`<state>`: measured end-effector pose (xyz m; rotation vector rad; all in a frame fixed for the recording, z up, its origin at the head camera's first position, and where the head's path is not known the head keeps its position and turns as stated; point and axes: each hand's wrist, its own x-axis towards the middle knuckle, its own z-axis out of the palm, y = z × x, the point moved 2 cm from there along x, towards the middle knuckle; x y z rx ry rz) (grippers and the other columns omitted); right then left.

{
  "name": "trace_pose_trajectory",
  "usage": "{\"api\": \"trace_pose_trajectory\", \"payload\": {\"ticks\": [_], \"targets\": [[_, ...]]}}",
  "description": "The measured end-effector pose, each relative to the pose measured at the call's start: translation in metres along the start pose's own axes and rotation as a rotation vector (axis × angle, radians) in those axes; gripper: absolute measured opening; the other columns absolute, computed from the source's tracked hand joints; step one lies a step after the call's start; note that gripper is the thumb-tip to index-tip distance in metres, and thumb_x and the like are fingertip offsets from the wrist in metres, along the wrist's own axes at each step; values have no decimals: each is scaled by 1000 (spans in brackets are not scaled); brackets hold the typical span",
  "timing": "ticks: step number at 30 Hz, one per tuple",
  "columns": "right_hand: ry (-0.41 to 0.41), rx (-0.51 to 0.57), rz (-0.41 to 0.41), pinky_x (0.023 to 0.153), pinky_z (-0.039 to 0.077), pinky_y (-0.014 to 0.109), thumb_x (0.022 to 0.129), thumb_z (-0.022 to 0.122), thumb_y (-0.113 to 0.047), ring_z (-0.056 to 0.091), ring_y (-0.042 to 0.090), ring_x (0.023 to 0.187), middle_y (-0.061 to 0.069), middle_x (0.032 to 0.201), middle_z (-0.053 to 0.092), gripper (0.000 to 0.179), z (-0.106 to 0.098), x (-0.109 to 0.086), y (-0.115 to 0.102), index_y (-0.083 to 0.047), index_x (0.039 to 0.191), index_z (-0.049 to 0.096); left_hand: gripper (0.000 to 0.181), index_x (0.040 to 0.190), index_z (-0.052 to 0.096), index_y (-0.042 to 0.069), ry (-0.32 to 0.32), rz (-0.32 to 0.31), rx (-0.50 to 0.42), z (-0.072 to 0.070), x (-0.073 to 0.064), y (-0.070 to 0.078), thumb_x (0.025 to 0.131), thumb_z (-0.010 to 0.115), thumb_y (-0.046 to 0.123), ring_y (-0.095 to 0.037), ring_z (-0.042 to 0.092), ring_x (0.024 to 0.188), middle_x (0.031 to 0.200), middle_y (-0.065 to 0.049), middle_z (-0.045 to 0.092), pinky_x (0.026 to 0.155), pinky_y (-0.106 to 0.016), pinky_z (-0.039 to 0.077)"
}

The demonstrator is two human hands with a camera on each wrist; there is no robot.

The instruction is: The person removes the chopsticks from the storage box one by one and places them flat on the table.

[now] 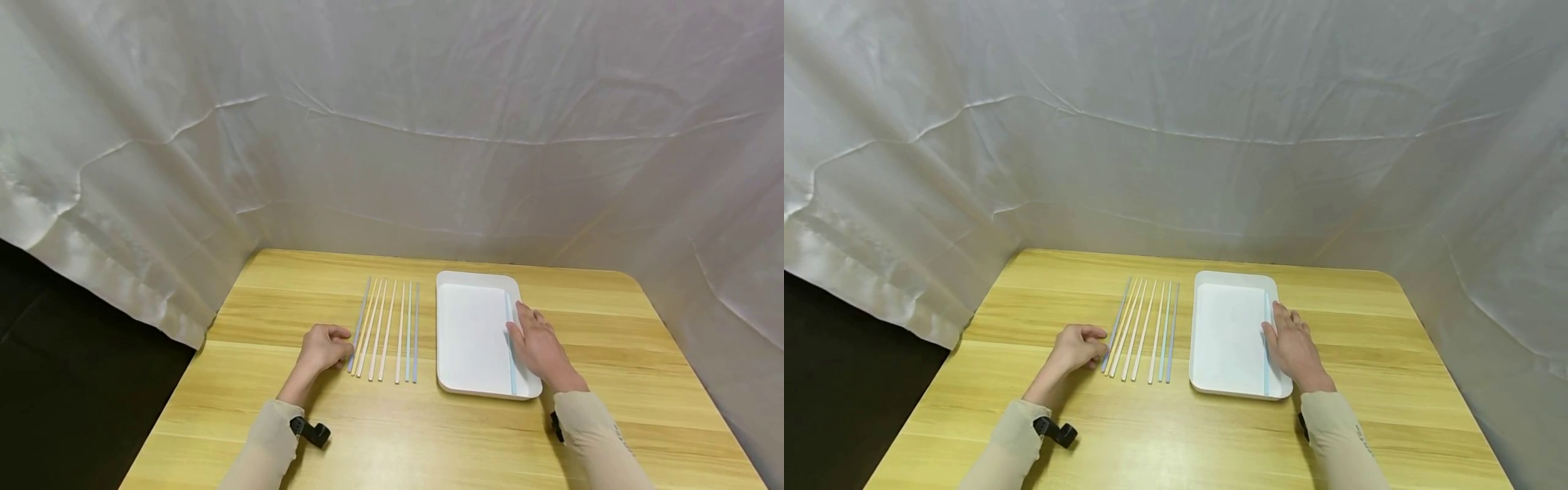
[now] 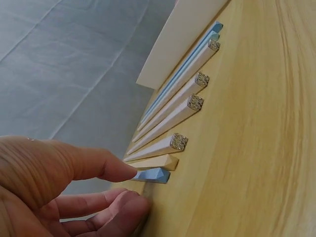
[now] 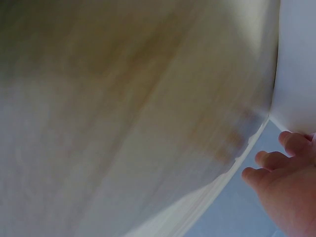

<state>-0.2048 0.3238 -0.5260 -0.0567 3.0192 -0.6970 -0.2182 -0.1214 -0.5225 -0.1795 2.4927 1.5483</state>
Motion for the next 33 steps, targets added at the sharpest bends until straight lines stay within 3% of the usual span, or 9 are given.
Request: {"api": "trace_pose_trajectory", "payload": {"ticks": [9,15,22,33], "targets": [[-4,-2,7,130,13,71,115,30,-46,15,59,155,31,171,19,74,0,-2,-2,5,166,14,29,112,75,-3,0,7,-21,1,0,2,83,71,-4,-17,68,56,74,-5,69,51,-26,60],[10,-2,-5,129,14,72,115,30,-45,16,60,155,31,170,20,73,0,-2,-3,6,165,15,26,113,76,-3,3,31,-36,3,1,11,88,74,0,-21,73,63,81,-8,75,57,-32,67],[-1,-2,-5,129,13,72,115,29,-45,15,59,155,30,171,19,73,-1,-1,-1,6,165,14,34,125,69,-9,-162,66,-223,18,4,33,91,73,-1,-28,77,73,96,-24,76,68,-40,70],[9,-1,-12,129,14,72,115,30,-45,16,60,155,31,171,20,73,-1,-2,-4,7,165,16,37,131,67,-6,-312,117,-292,53,2,68,95,72,3,-42,78,92,110,-30,74,81,-49,69]]}}
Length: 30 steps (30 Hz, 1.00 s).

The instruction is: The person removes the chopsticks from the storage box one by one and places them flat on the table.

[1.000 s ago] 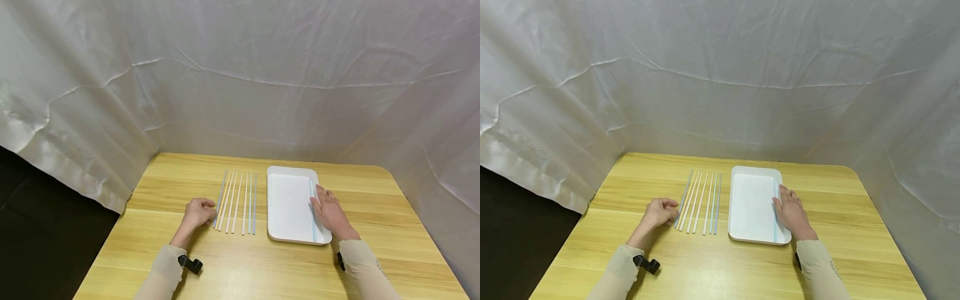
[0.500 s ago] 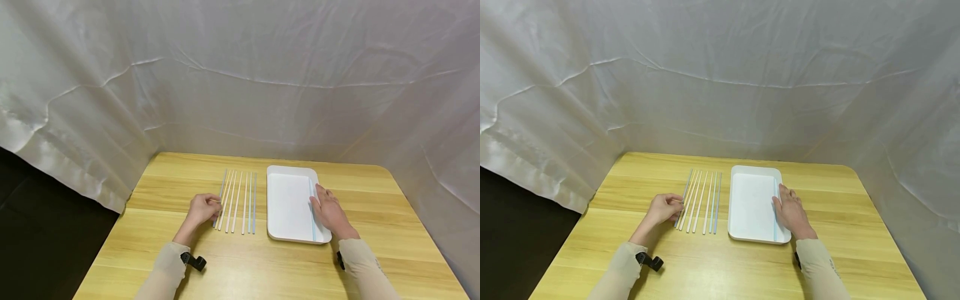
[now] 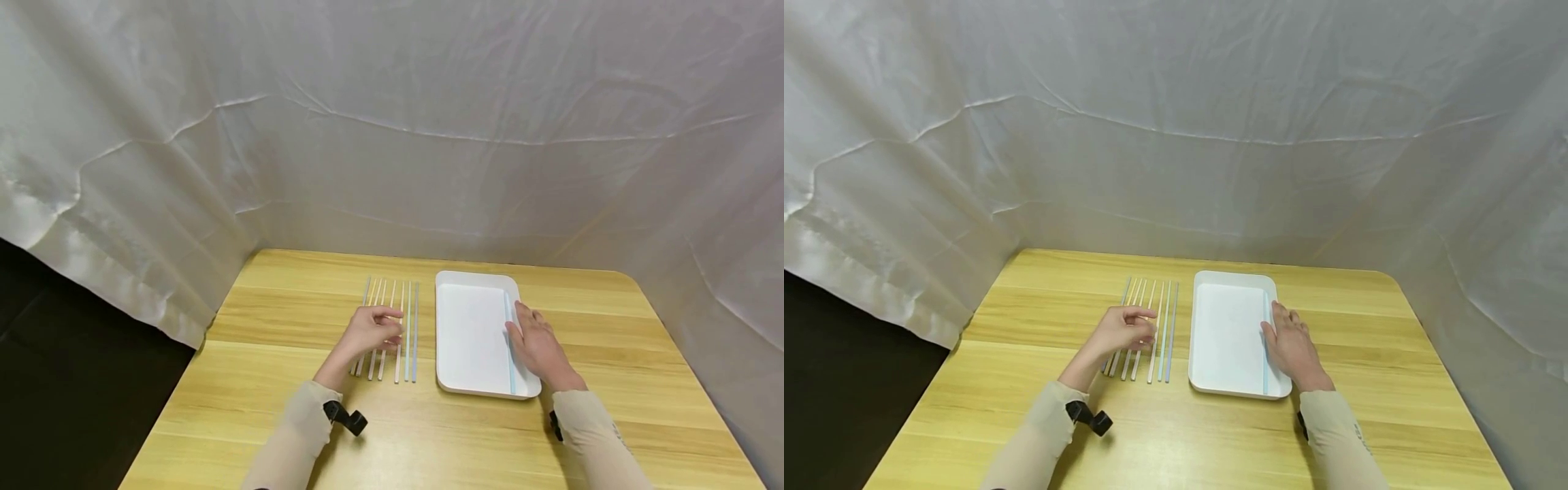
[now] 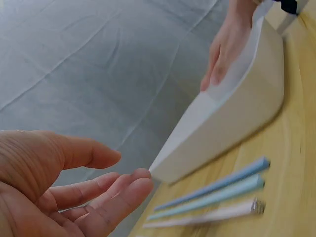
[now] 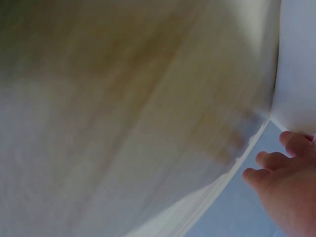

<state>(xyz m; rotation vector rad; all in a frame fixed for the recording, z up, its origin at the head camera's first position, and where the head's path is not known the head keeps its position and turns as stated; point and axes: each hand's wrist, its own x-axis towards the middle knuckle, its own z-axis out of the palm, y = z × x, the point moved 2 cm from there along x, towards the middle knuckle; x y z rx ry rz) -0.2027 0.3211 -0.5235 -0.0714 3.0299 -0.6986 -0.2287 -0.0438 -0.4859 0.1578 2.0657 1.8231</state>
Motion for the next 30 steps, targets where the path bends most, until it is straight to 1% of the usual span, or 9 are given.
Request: {"api": "trace_pose_trajectory", "payload": {"ticks": [3,6,11,15,17,19,24,30], "targets": [[0,4,-1,129,14,72,115,31,-43,16,60,155,31,170,20,72,1,0,-1,7,165,16,40,134,65,-6,-37,-2,-24,10,3,1,95,70,2,-46,77,98,114,-32,74,84,-50,69],[-1,3,2,129,14,72,115,31,-44,16,60,155,32,170,20,72,2,1,-3,6,165,16,41,134,66,-5,-60,-16,-51,18,4,1,94,70,2,-46,76,100,118,-33,73,83,-46,69],[-10,-4,9,130,14,71,115,30,-46,15,59,155,31,171,20,73,3,4,-4,5,166,15,42,135,66,-3,-86,-26,-62,30,6,3,93,71,1,-45,77,101,119,-33,72,79,-40,70],[-10,-3,9,130,14,71,115,30,-45,16,59,155,31,171,21,73,3,5,-5,5,165,15,44,137,64,-4,-106,-24,-53,42,9,4,94,71,2,-42,78,97,117,-30,74,81,-45,69],[-10,-4,8,130,15,71,115,30,-45,16,59,155,31,171,21,73,2,5,-4,6,165,16,45,138,64,-5,-115,-22,-50,49,11,4,94,72,3,-39,79,94,116,-28,75,82,-46,69],[-7,-2,6,129,15,72,115,31,-44,17,59,155,31,171,21,72,2,4,-4,6,165,17,44,137,65,-4,-128,-32,-54,58,15,3,94,73,4,-36,79,93,116,-27,76,82,-45,69],[1,-6,6,130,15,71,115,31,-43,17,59,155,30,171,22,71,2,2,-4,7,165,18,41,133,67,-4,-159,-51,-60,81,22,4,93,74,3,-37,79,92,115,-27,76,73,-37,70],[5,-8,7,129,15,72,115,30,-44,17,60,155,30,171,21,72,2,1,-3,6,165,17,37,129,70,-4,-188,-58,-17,104,26,5,93,74,3,-36,80,89,109,-25,78,69,-35,70]]}}
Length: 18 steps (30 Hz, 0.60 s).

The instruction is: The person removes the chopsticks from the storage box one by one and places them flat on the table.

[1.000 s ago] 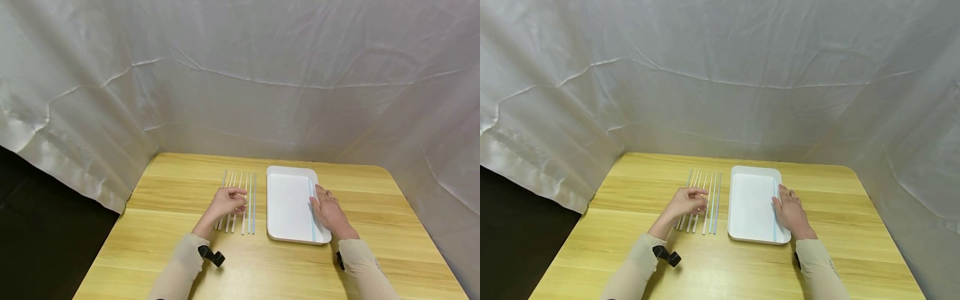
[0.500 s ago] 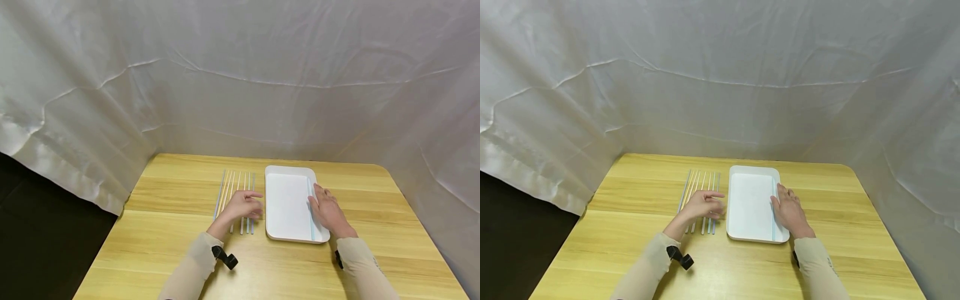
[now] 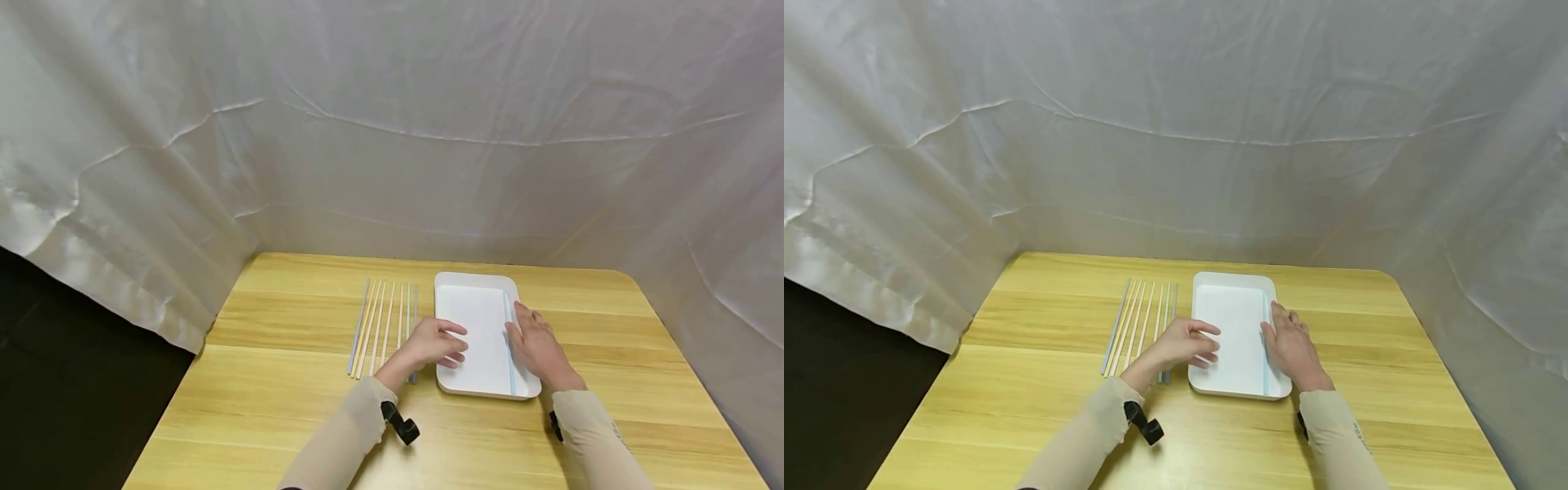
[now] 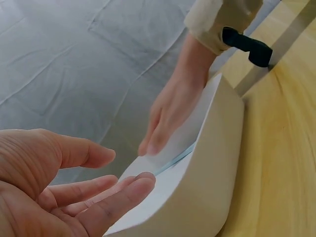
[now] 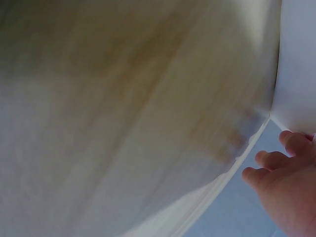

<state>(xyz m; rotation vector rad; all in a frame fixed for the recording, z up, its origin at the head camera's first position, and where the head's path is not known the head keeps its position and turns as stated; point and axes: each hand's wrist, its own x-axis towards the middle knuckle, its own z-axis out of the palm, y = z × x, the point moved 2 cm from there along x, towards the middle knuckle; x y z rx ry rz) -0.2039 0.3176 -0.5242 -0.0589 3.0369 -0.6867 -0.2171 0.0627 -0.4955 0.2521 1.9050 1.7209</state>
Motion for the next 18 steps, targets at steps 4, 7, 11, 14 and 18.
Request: {"api": "trace_pose_trajectory", "payload": {"ticks": [4,7,11,14,18], "targets": [[7,3,1,128,15,73,115,32,-42,18,60,154,31,170,23,71,0,0,0,7,164,18,35,126,71,-3,-3,-16,11,12,5,-1,92,76,3,-35,80,87,105,-22,79,67,-35,70],[9,4,3,128,16,73,115,33,-42,18,61,154,31,170,23,70,0,0,0,7,164,19,33,124,72,-3,-2,-29,32,19,9,-4,92,76,4,-32,80,84,102,-21,80,66,-35,69],[3,4,8,129,15,73,115,33,-43,17,60,154,31,170,22,71,0,1,0,5,165,18,32,123,73,-2,16,-31,61,27,14,-4,91,76,4,-30,80,81,101,-21,80,64,-34,69],[-1,3,14,130,14,72,115,32,-44,17,59,155,31,170,22,71,2,2,1,4,166,17,31,121,74,-2,32,-35,73,31,17,-4,91,76,4,-31,80,81,98,-21,80,63,-34,69],[-7,0,21,130,13,72,115,32,-44,16,59,156,32,170,22,72,3,2,2,4,166,16,28,119,75,0,39,-61,91,39,19,-6,91,77,4,-31,80,78,90,-18,80,62,-35,69]]}}
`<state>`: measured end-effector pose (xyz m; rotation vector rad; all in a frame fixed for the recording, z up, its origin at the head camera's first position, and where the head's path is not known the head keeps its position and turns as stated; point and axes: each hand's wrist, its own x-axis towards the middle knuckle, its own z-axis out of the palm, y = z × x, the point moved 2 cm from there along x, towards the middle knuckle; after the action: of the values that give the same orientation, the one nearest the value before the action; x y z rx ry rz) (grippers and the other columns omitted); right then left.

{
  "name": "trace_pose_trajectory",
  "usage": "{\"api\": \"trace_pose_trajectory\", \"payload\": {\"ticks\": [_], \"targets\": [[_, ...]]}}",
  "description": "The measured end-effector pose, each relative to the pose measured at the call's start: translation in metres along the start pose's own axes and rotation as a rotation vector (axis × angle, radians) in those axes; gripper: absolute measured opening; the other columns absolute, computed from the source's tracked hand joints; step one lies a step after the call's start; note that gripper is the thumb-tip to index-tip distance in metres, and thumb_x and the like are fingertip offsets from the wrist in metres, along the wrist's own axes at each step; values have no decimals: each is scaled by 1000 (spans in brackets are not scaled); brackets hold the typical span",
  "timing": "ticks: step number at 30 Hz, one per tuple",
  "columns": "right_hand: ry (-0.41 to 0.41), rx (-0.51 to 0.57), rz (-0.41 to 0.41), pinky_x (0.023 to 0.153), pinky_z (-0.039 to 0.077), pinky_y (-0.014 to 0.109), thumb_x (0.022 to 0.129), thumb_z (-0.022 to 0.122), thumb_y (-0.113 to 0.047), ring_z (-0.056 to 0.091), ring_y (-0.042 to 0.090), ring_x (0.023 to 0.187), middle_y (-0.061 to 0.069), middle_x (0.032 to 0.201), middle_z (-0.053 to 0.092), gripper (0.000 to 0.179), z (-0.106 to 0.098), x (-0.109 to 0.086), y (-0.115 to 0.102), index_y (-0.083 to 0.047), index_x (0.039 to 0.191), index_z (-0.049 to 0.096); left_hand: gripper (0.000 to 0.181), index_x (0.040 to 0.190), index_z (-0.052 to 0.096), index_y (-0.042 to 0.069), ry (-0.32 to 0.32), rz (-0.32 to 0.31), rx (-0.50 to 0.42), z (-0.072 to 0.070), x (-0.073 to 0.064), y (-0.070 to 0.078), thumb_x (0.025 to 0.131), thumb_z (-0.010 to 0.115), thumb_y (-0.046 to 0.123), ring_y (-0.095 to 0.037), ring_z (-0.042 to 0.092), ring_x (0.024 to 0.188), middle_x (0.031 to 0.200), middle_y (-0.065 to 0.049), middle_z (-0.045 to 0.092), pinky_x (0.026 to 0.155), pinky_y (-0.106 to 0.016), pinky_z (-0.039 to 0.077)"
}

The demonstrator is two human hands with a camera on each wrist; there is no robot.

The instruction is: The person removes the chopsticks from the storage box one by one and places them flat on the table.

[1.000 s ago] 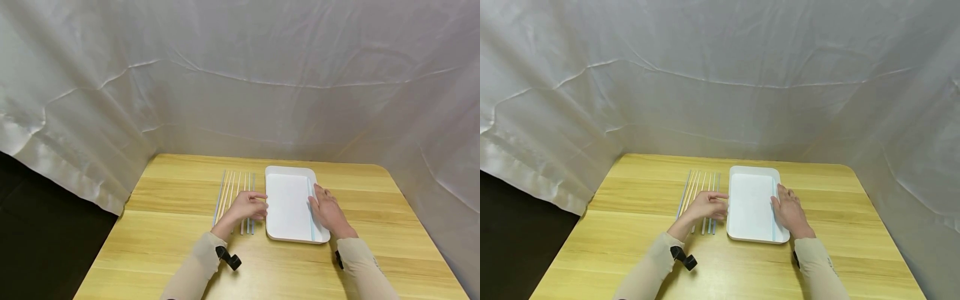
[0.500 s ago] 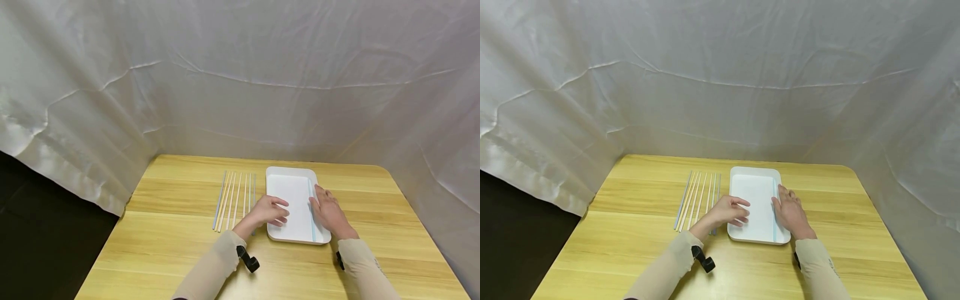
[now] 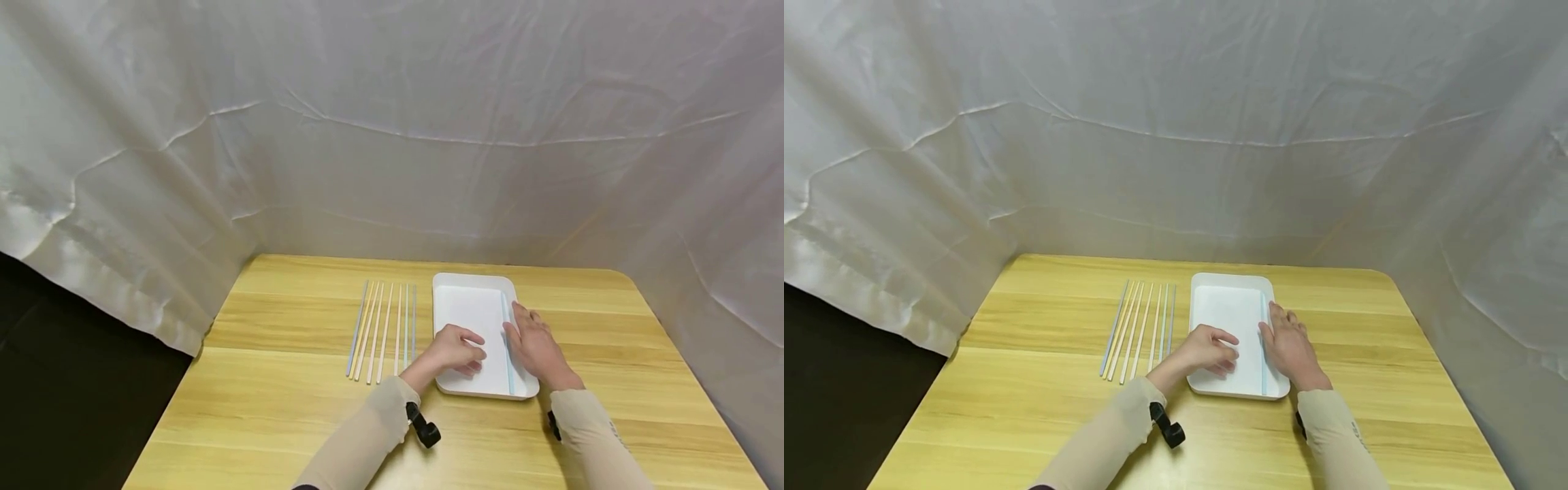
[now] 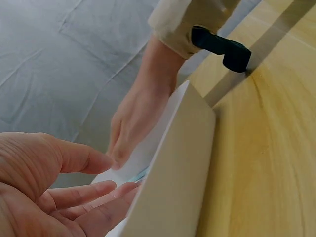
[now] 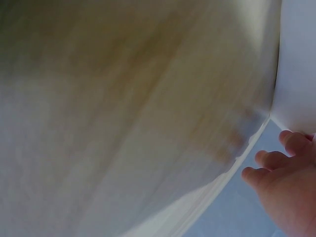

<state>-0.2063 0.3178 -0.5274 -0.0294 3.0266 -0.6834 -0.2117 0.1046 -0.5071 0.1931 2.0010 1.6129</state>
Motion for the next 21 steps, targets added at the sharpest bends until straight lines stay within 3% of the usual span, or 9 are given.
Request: {"api": "trace_pose_trajectory", "payload": {"ticks": [9,21], "targets": [[28,-21,-21,129,16,71,115,33,-42,19,60,154,33,169,25,70,1,0,1,5,165,18,24,113,77,2,5,-56,-46,17,7,-7,89,77,1,-25,79,73,82,-15,79,59,-32,68],[51,-22,-38,129,17,71,115,33,-40,21,60,153,32,168,27,69,3,1,3,5,165,19,20,108,76,-5,43,-58,-101,38,13,-9,88,77,-1,-21,77,67,77,-18,78,57,-30,67]]}}
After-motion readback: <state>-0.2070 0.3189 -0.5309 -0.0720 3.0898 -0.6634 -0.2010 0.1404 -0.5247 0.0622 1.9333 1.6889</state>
